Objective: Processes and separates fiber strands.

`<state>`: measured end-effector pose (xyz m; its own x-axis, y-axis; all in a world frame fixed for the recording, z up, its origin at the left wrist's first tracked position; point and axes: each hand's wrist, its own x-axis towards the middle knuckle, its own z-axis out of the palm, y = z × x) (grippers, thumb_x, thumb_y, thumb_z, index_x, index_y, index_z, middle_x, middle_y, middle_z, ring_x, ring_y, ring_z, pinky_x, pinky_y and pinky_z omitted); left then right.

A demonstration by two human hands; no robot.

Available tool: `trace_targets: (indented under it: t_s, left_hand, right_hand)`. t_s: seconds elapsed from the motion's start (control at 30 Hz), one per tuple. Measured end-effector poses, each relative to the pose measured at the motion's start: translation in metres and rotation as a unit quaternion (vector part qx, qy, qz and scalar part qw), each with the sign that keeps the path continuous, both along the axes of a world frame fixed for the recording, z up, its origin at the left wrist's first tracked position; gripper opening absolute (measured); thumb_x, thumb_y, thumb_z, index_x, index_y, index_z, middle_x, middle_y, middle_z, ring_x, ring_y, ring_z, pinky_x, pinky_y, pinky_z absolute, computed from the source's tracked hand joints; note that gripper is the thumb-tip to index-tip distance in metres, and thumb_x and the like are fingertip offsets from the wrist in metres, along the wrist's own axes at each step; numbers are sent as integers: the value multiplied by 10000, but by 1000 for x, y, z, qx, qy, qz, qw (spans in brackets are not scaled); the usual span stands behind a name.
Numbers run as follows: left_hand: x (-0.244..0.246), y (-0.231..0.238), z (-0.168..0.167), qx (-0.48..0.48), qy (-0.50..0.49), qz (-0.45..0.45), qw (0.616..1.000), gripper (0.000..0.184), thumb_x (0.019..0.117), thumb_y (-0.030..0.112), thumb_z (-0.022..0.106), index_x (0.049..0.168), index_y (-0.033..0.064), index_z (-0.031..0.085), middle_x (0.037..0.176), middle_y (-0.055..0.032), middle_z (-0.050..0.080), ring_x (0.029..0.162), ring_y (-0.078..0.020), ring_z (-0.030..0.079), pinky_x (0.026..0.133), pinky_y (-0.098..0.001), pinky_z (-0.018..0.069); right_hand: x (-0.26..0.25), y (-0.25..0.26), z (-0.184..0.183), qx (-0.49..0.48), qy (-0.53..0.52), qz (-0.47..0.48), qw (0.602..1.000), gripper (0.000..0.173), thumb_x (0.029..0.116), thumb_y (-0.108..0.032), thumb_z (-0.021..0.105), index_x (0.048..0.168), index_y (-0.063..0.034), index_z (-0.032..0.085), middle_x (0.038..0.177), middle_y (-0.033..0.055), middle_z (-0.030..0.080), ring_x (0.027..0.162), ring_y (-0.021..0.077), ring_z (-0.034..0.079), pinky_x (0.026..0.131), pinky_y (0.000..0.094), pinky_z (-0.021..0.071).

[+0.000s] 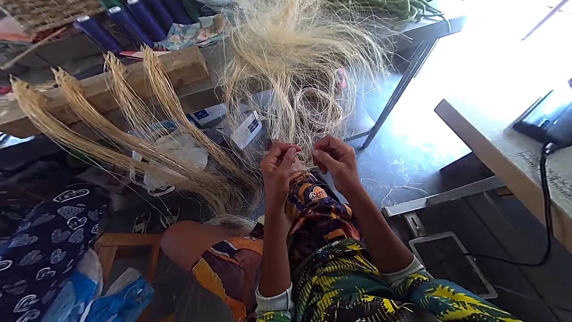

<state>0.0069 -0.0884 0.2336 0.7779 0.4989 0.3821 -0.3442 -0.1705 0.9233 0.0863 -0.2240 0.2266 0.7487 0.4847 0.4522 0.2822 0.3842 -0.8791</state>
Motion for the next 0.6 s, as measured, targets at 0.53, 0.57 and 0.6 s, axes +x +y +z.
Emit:
trace_targets:
  t_s: [0.53, 0.57, 0.6]
  left_hand:
    - [-3, 2, -1, 164, -27, 285, 944, 427, 1012, 191, 539, 1396, 4, 523, 1166, -104, 553, 956, -123, 546, 783, -243, 464]
    - [-7, 0, 5, 178, -51, 269, 945, 387, 1016, 176, 533, 1358, -5, 557, 1141, -92, 570, 953, -111, 555, 799, -241, 471]
    - [-12, -1, 11, 183, -64, 234, 953, 343, 1024, 162, 531, 1317, -4, 594, 1097, -69, 587, 934, -96, 563, 804, -241, 478]
  right_hand:
    - [-10, -7, 8, 44, 66, 118, 990, 79, 953, -78, 590, 961, -120, 657, 728, -56, 598, 558, -25, 493, 517, 133, 417]
    - [-11, -7, 8, 39, 39, 100, 993, 84, 945, -56, 603, 969, -104, 667, 741, -54, 619, 567, -28, 510, 522, 133, 433]
    - [-12, -6, 9, 30, 7, 78, 996, 79, 937, -34, 619, 968, -81, 674, 743, -51, 636, 574, -29, 527, 526, 135, 450]
